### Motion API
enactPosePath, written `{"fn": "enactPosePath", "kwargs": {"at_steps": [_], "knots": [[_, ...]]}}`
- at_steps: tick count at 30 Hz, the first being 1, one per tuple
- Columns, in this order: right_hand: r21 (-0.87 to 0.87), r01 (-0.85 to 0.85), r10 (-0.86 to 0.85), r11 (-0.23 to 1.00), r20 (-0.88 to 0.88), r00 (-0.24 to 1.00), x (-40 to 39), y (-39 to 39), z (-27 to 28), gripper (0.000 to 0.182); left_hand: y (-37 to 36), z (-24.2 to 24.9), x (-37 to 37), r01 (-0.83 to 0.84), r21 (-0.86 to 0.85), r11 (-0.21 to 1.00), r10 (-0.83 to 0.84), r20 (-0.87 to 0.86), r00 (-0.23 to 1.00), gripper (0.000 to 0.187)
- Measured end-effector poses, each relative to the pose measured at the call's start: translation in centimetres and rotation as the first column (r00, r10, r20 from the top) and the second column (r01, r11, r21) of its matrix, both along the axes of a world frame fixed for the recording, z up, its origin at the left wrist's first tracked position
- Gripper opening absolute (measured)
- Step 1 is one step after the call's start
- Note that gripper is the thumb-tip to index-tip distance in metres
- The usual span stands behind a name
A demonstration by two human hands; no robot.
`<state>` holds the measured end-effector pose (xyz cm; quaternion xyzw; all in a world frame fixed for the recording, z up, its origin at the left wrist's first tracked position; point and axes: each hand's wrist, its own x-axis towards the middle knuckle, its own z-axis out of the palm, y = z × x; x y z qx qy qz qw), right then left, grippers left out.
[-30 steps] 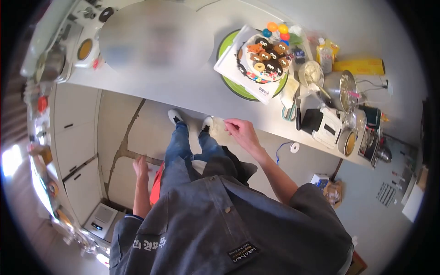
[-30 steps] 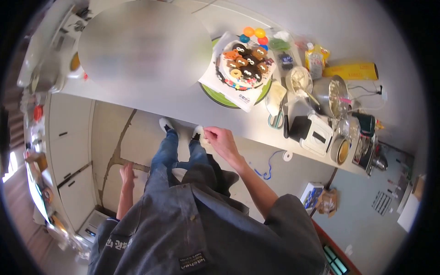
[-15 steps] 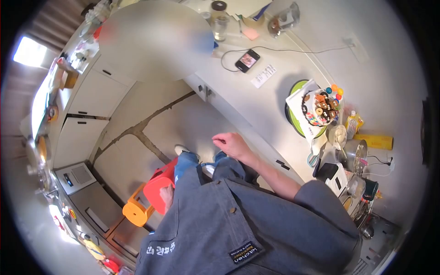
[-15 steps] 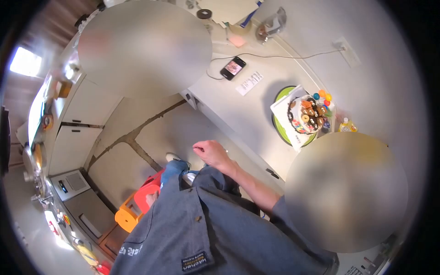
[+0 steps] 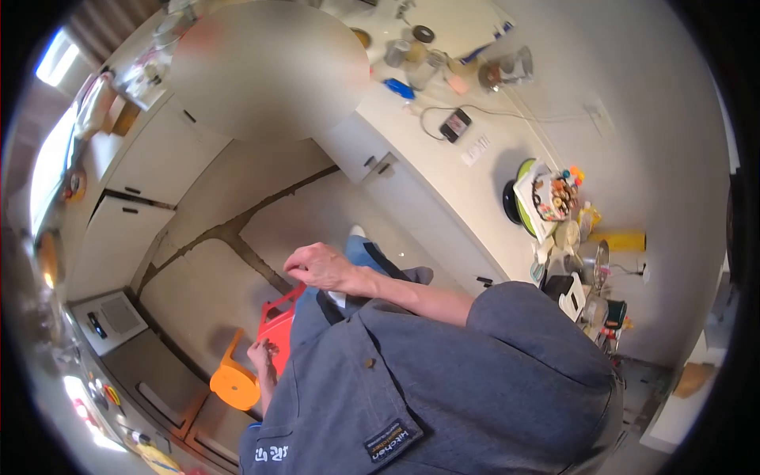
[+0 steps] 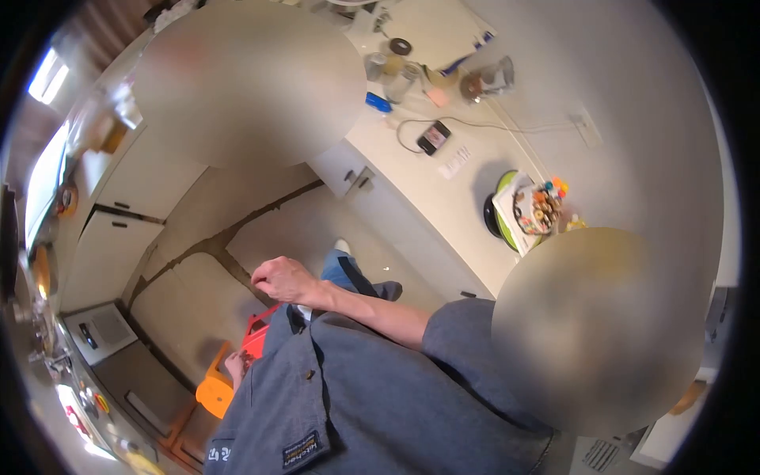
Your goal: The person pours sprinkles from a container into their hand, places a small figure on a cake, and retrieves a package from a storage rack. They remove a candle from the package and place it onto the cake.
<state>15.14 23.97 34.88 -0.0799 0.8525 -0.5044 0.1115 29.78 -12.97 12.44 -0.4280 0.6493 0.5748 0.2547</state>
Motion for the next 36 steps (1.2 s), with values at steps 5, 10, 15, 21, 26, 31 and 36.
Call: {"fn": "enactPosePath", "kwargs": {"at_steps": [5,10,15,21,26,31,36], "knots": [[-0.057,0.14,-0.124,0.989,0.229,0.966,-4.7,-2.9,0.0,0.028,-3.0,-1.2,0.9,-0.194,-0.068,0.979,0.19,-0.062,0.98,0.013],[-0.003,0.092,-0.088,0.996,0.277,0.957,-13.0,-5.9,-2.4,0.024,-2.5,-2.8,-2.6,0.033,-0.369,0.929,-0.05,-0.037,0.998,0.031],[0.023,-0.16,0.147,0.987,0.282,0.948,-22.2,-14.0,-3.7,0.027,-5.3,0.3,-8.9,-0.114,-0.3,0.947,0.121,0.006,0.993,0.035],[0.104,-0.485,0.445,0.868,0.272,0.853,-35.1,-29.0,-2.7,0.026,-11.6,0.3,-11.2,-0.526,-0.216,0.823,0.548,0.053,0.835,0.028],[0.098,-0.664,0.629,0.741,0.247,0.738,-43.2,-41.8,-2.0,0.024,-15.3,1.2,-12.4,-0.75,-0.275,0.601,0.766,-0.069,0.639,0.026],[0.146,-0.791,0.77,0.594,0.181,0.612,-45.4,-55.2,-0.6,0.024,-19.1,3.5,-14.1,-0.935,-0.254,0.249,0.919,-0.242,0.311,0.022],[0.101,-0.856,0.845,0.508,0.134,0.517,-42.0,-66.7,-2.6,0.022,-26.7,-2.1,-10.9,-0.976,-0.214,-0.03,0.961,-0.274,0.03,0.019]]}}
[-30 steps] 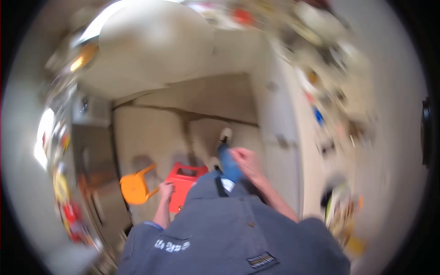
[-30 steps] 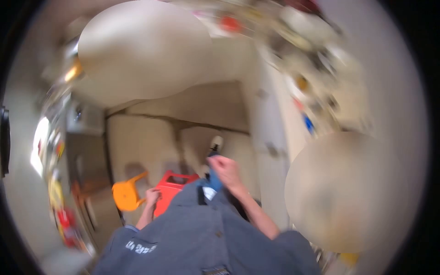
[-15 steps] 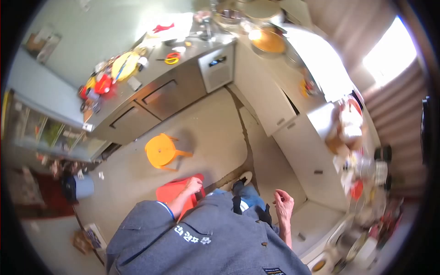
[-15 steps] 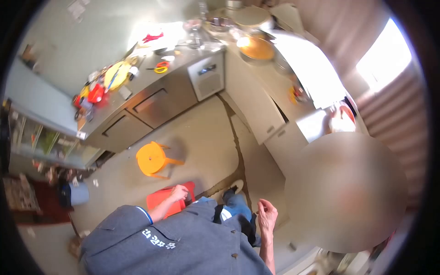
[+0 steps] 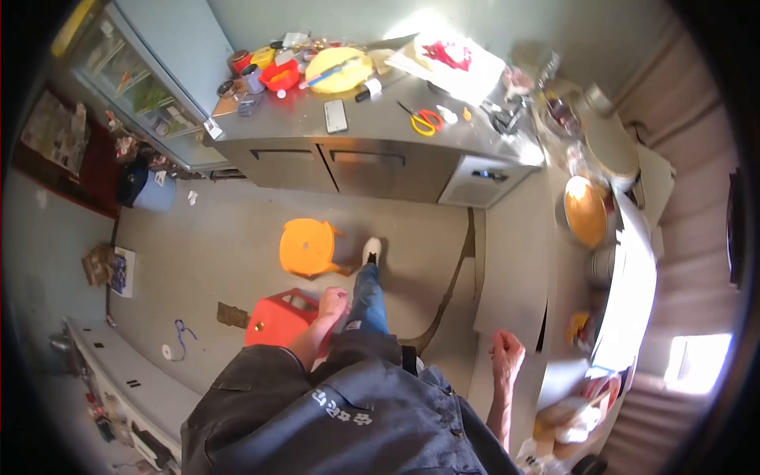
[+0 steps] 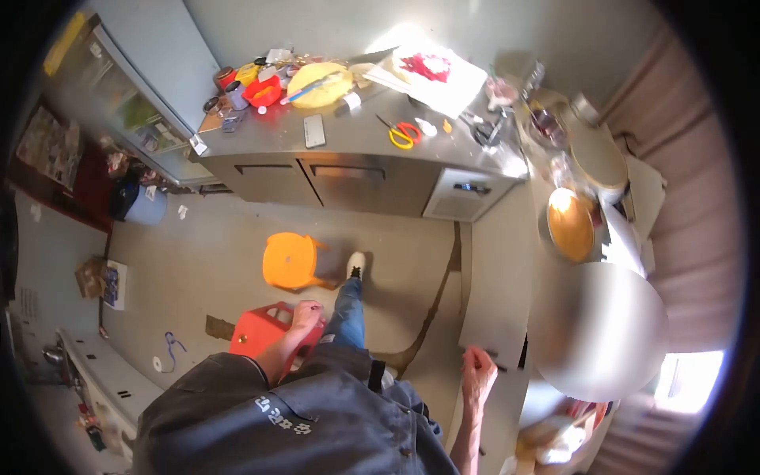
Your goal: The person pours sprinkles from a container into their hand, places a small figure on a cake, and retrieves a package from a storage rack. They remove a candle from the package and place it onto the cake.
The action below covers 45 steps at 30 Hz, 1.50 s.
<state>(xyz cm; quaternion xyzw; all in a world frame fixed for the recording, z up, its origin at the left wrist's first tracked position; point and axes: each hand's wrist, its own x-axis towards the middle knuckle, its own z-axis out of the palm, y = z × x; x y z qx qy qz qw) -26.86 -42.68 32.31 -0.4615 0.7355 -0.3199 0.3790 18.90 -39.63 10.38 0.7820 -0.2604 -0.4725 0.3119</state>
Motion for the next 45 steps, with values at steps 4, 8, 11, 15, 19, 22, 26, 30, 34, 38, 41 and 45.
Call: {"fn": "enactPosePath", "kwargs": {"at_steps": [4,8,11,15,19,22,26,30,34,38,41,45], "knots": [[0.089,-0.021,0.015,0.996,0.069,0.998,5.5,-8.2,-3.0,0.021,-10.0,-2.4,3.5,-0.031,0.034,0.999,0.032,-0.017,0.999,0.031],[0.276,0.012,-0.021,0.961,0.032,0.999,15.1,-16.3,2.2,0.023,-20.5,-4.5,9.4,0.295,0.147,0.944,-0.316,0.145,0.938,0.051],[0.095,-0.141,0.148,0.985,-0.065,0.987,19.0,-22.2,3.6,0.023,-29.0,-1.8,12.7,0.067,0.1,0.993,-0.045,-0.207,0.977,0.041],[0.004,-0.159,0.157,0.987,-0.195,0.968,19.6,-27.4,3.4,0.021,-34.9,-0.6,16.1,0.126,0.091,0.988,-0.112,-0.152,0.982,0.037],[0.168,-0.032,0.052,0.985,-0.116,0.992,18.8,-31.6,3.6,0.018,-35.9,0.0,16.9,0.115,0.119,0.986,-0.098,-0.139,0.985,0.034],[0.162,-0.09,0.11,0.983,-0.114,0.987,17.8,-34.4,3.4,0.017,-33.9,-0.3,16.3,0.171,0.168,0.971,-0.144,-0.166,0.976,0.026],[-0.148,-0.073,0.048,0.986,-0.165,0.985,12.3,-40.5,1.8,0.015,-32.0,-0.4,12.4,0.138,0.255,0.957,-0.122,-0.078,0.99,0.016],[-0.341,0.115,-0.2,0.933,-0.225,0.953,-0.6,-50.5,3.0,0.013,-35.3,4.9,6.4,0.312,0.307,0.899,-0.32,-0.026,0.947,0.011],[-0.384,0.084,-0.272,0.92,-0.466,0.842,-15.0,-60.8,2.0,0.019,-41.8,-1.7,2.9,0.508,0.192,0.839,-0.534,0.121,0.837,0.02],[-0.313,0.035,-0.182,0.949,-0.453,0.873,-20.5,-67.5,-1.3,0.022,-53.2,8.0,-10.8,0.667,0.022,0.745,-0.664,0.119,0.738,0.02],[0.145,0.021,0.024,0.989,-0.301,0.953,-20.9,-70.1,-0.6,0.029,-58.7,9.6,-20.2,0.719,-0.125,0.684,-0.707,0.131,0.695,0.016],[0.482,-0.07,0.256,0.873,-0.331,0.908,-20.9,-73.0,-1.2,0.033,-64.1,11.7,-31.5,0.829,-0.342,0.442,-0.791,0.286,0.54,0.017]]}}
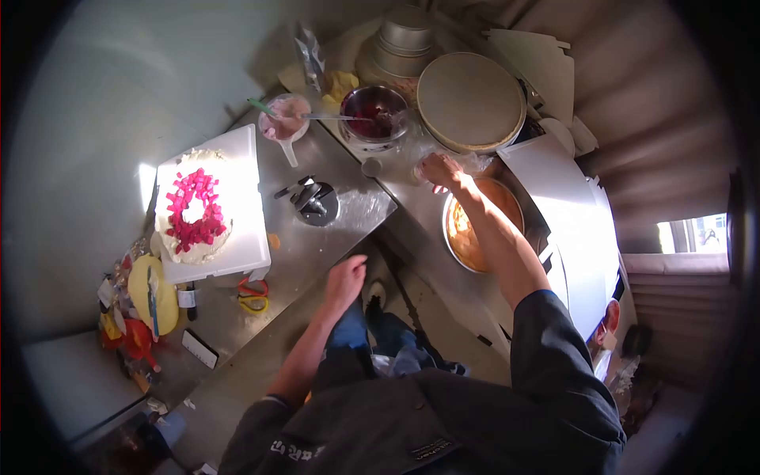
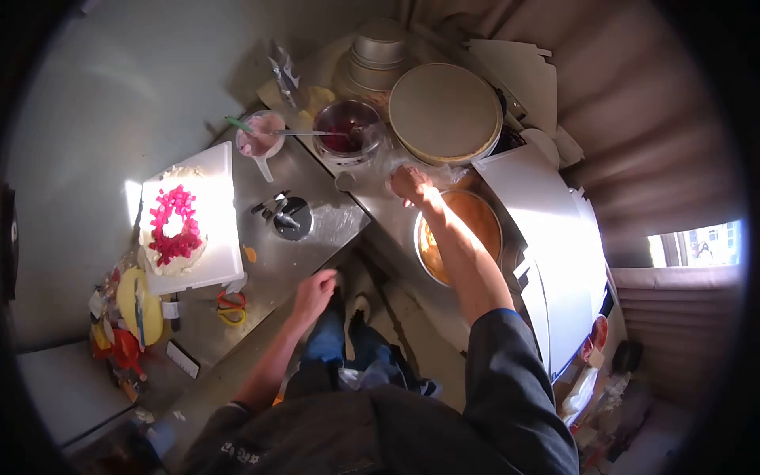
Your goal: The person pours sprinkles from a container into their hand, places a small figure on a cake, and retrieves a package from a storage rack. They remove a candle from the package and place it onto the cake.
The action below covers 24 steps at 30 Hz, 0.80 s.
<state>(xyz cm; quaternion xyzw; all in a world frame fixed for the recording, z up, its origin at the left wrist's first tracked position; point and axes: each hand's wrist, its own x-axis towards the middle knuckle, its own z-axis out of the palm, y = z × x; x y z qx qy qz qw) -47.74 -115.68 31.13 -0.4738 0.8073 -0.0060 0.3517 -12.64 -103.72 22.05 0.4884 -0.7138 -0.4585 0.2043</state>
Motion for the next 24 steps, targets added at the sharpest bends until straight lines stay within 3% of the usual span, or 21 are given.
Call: {"fn": "enactPosePath", "kwargs": {"at_steps": [1,3,4,7,8,9,10,12,14,15,16,19,20,23,24], "knots": [[0.024,-0.053,0.052,0.998,0.011,0.999,-0.4,-0.5,-0.7,0.031,-1.5,1.9,-2.8,0.067,-0.06,0.996,-0.066,0.025,0.998,0.022],[0.069,-0.159,0.158,0.985,0.029,0.987,-1.4,-1.5,-1.8,0.026,-4.0,0.6,-7.5,0.174,-0.158,0.972,-0.159,0.106,0.982,0.034],[0.183,-0.127,0.128,0.975,0.009,0.992,-1.2,-2.3,-1.7,0.026,-4.9,1.4,-9.9,0.139,-0.116,0.983,-0.132,0.06,0.989,0.038],[0.137,-0.018,0.008,0.99,0.071,0.997,-1.0,-2.4,-1.9,0.024,-7.8,2.7,-15.0,0.183,-0.044,0.982,-0.182,0.026,0.983,0.062],[0.056,-0.03,0.024,0.998,0.117,0.993,-1.2,-2.0,-2.7,0.023,-8.5,-0.1,-16.8,0.143,-0.065,0.987,-0.152,-0.157,0.976,0.066],[-0.022,-0.042,0.046,0.999,0.162,0.986,-1.3,-1.9,-2.7,0.022,-8.9,-0.4,-17.8,0.122,-0.102,0.987,-0.14,-0.203,0.969,0.069],[0.013,-0.01,0.008,1.0,0.152,0.988,-1.4,-2.2,-2.6,0.023,-9.4,-0.8,-18.8,0.099,-0.139,0.985,-0.132,-0.248,0.96,0.072],[-0.094,-0.071,0.074,0.993,0.032,0.997,-1.4,-2.1,-3.1,0.019,-11.0,3.6,-19.5,0.12,-0.259,0.958,-0.143,-0.071,0.987,0.076],[-0.249,-0.088,0.054,0.965,-0.139,0.989,0.0,-1.5,-2.3,0.014,-12.6,3.8,-20.4,0.084,-0.368,0.926,-0.135,-0.117,0.984,0.08],[-0.203,-0.041,0.021,0.978,-0.099,0.995,0.3,-1.5,-1.6,0.012,-13.4,4.3,-20.8,0.068,-0.424,0.903,-0.14,-0.14,0.98,0.082],[-0.213,-0.084,0.058,0.973,-0.129,0.99,0.6,-1.2,-0.8,0.011,-13.7,4.8,-21.1,0.083,-0.264,0.961,-0.121,-0.132,0.984,0.07],[-0.352,-0.145,0.066,0.925,-0.227,0.972,0.9,0.2,-1.1,0.009,-15.0,3.6,-21.4,0.209,-0.107,0.972,-0.22,-0.1,0.97,0.062],[-0.342,-0.167,0.091,0.925,-0.228,0.969,0.9,0.3,0.0,0.011,-15.1,3.9,-21.7,0.168,-0.082,0.982,-0.176,-0.091,0.98,0.049],[-0.341,-0.131,0.065,0.931,-0.199,0.978,0.8,0.7,-0.2,0.014,-15.5,3.4,-22.1,0.202,-0.193,0.96,-0.226,-0.111,0.968,0.044],[-0.509,-0.1,0.009,0.855,-0.178,0.984,1.0,1.5,-0.5,0.014,-15.5,3.7,-22.1,0.213,-0.194,0.958,-0.239,-0.121,0.964,0.044]]}}
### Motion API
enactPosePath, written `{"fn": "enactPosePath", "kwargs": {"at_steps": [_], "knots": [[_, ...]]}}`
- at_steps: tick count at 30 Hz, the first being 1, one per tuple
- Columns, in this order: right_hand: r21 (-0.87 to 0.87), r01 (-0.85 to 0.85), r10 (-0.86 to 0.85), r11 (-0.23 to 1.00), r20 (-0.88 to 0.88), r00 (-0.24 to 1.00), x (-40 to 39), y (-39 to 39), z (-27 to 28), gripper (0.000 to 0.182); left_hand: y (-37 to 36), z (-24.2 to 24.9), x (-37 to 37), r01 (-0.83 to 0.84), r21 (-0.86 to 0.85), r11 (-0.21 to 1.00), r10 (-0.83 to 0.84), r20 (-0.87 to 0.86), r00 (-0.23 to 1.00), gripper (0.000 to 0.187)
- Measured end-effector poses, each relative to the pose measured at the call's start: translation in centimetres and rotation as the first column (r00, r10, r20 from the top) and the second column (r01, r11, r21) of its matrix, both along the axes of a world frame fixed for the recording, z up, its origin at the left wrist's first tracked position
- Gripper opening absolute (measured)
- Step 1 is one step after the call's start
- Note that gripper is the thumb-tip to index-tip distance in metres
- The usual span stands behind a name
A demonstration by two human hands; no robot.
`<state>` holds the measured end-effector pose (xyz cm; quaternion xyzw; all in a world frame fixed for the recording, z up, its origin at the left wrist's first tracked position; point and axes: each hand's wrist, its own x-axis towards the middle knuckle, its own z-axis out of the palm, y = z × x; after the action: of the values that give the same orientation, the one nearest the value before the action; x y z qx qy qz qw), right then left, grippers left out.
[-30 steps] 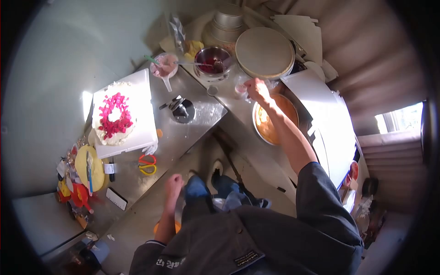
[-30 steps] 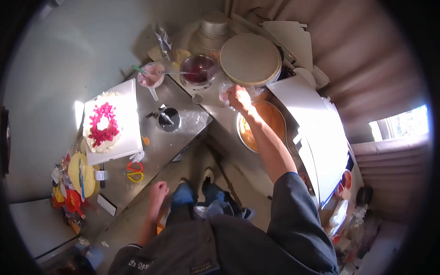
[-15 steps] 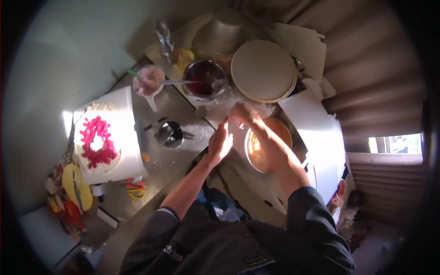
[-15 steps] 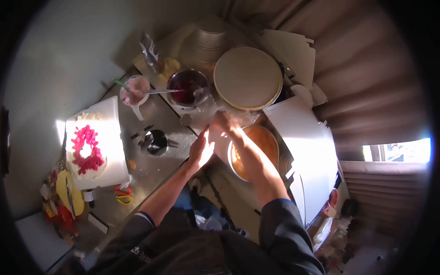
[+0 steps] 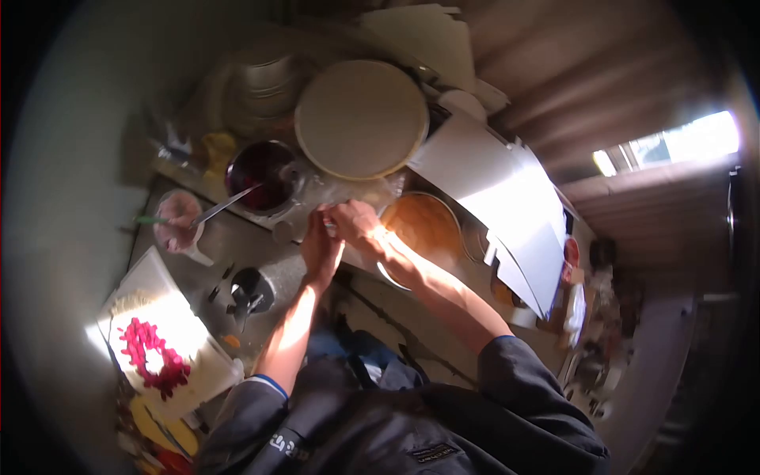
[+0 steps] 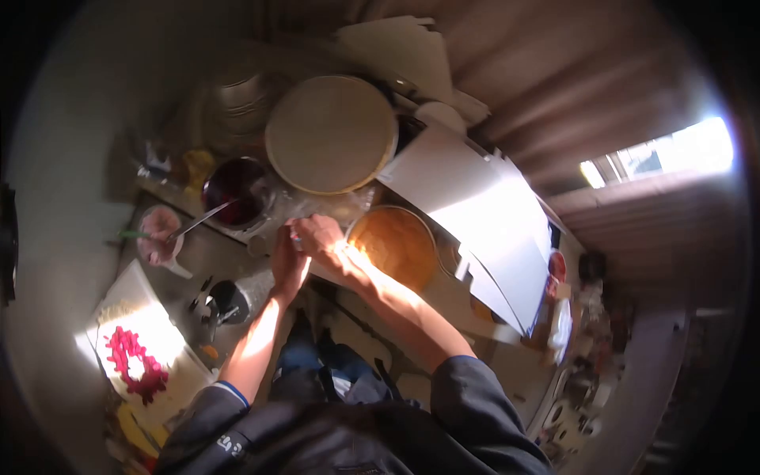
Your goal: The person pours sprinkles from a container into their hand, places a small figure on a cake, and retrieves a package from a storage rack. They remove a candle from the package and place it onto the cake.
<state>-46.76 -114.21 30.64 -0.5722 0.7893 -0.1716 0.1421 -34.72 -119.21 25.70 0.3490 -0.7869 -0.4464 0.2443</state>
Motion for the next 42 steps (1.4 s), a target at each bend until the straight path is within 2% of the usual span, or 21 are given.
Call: {"fn": "enactPosePath", "kwargs": {"at_steps": [1,5,6,7,9,10,11,12,13,14,15,16,18,22,26,29,33,35,36,37,42], "knots": [[-0.186,0.018,-0.015,0.982,0.017,1.0,0.1,0.5,-0.3,0.013,-0.1,0.2,0.0,0.011,-0.001,1.0,-0.011,-0.012,1.0,0.045],[-0.112,0.073,-0.067,0.991,0.057,0.996,-0.2,0.6,-2.3,0.015,-0.7,-1.2,-0.8,0.022,-0.192,0.981,-0.019,0.017,1.0,0.05],[-0.222,0.122,-0.097,0.967,0.123,0.988,0.1,1.1,-1.4,0.017,-1.0,-2.9,-0.9,0.046,-0.206,0.977,-0.048,-0.006,0.999,0.052],[-0.194,0.227,-0.166,0.954,0.285,0.944,0.7,2.1,2.0,0.018,-1.2,-4.4,-0.8,0.078,-0.218,0.973,-0.086,-0.031,0.996,0.054],[-0.227,0.367,-0.234,0.902,0.456,0.859,2.4,5.3,6.5,0.031,-1.3,-2.8,-0.7,0.106,0.03,0.994,-0.106,0.0,0.994,0.062],[-0.268,0.454,-0.259,0.85,0.537,0.803,3.4,7.7,6.4,0.029,-1.7,-4.5,-0.8,0.146,0.402,0.904,-0.061,-0.216,0.974,0.066],[-0.225,0.487,-0.272,0.844,0.603,0.75,4.5,10.4,9.1,0.028,-2.2,-6.4,-1.1,0.251,0.71,0.658,0.034,-0.361,0.932,0.069],[-0.321,0.565,-0.25,0.76,0.658,0.71,6.3,12.8,8.9,0.02,-2.0,-6.3,-1.4,0.234,0.472,0.85,-0.058,-0.358,0.932,0.074],[-0.411,0.627,-0.211,0.662,0.701,0.681,8.0,15.3,8.7,0.012,-2.1,-6.4,-1.3,0.198,0.212,0.957,-0.158,-0.192,0.969,0.078],[-0.229,0.648,-0.2,0.727,0.832,0.518,8.9,19.1,10.5,0.009,-1.4,-4.6,-1.0,0.158,-0.066,0.985,-0.158,0.007,0.987,0.081],[-0.281,0.712,-0.236,0.643,0.812,0.534,10.4,22.6,10.1,0.016,-5.6,-12.2,-1.1,0.179,-0.558,0.81,-0.167,0.073,0.983,0.083],[-0.229,0.767,-0.203,0.6,0.883,0.423,12.1,26.4,10.1,0.019,-4.1,-11.1,-1.8,0.118,-0.682,0.722,-0.151,0.012,0.988,0.079],[-0.149,0.904,-0.103,0.401,0.973,0.206,15.8,34.0,8.5,0.02,2.4,-8.8,-3.1,0.149,-0.722,0.676,-0.269,-0.053,0.962,0.07],[-0.078,0.996,-0.021,-0.039,0.997,0.077,25.1,50.2,6.3,0.024,20.4,-7.5,-1.9,0.558,-0.611,0.562,-0.645,0.1,0.758,0.053],[-0.002,0.92,-0.017,-0.392,1.0,-0.005,34.9,64.0,4.4,0.024,36.0,-9.1,3.8,0.974,-0.129,0.187,-0.85,0.475,0.227,0.036],[0.03,0.791,0.007,-0.611,0.999,-0.032,41.3,72.4,4.3,0.022,43.7,-9.9,7.0,0.975,0.209,-0.077,-0.763,0.617,-0.193,0.025],[-0.012,0.557,-0.012,-0.831,1.0,0.003,49.4,81.5,5.3,0.023,52.0,-10.4,6.1,0.87,0.307,-0.386,-0.598,0.634,-0.489,0.015],[0.042,0.396,0.028,-0.917,0.999,-0.04,53.4,85.3,4.8,0.024,57.7,-11.4,2.0,0.819,0.216,-0.532,-0.592,0.596,-0.542,0.016],[0.037,0.304,0.027,-0.952,0.999,-0.037,55.5,87.1,3.8,0.024,60.9,-12.1,-0.1,0.822,0.234,-0.52,-0.623,0.554,-0.552,0.018],[0.033,0.211,0.026,-0.977,0.999,-0.037,57.8,88.9,3.2,0.024,64.4,-13.2,-1.4,0.848,0.409,-0.337,-0.736,0.448,-0.508,0.017],[0.12,-0.139,0.137,-0.983,0.984,-0.115,68.8,101.9,3.2,0.022,85.2,-6.6,3.4,0.922,0.357,-0.15,-0.802,0.501,-0.325,0.015]]}}
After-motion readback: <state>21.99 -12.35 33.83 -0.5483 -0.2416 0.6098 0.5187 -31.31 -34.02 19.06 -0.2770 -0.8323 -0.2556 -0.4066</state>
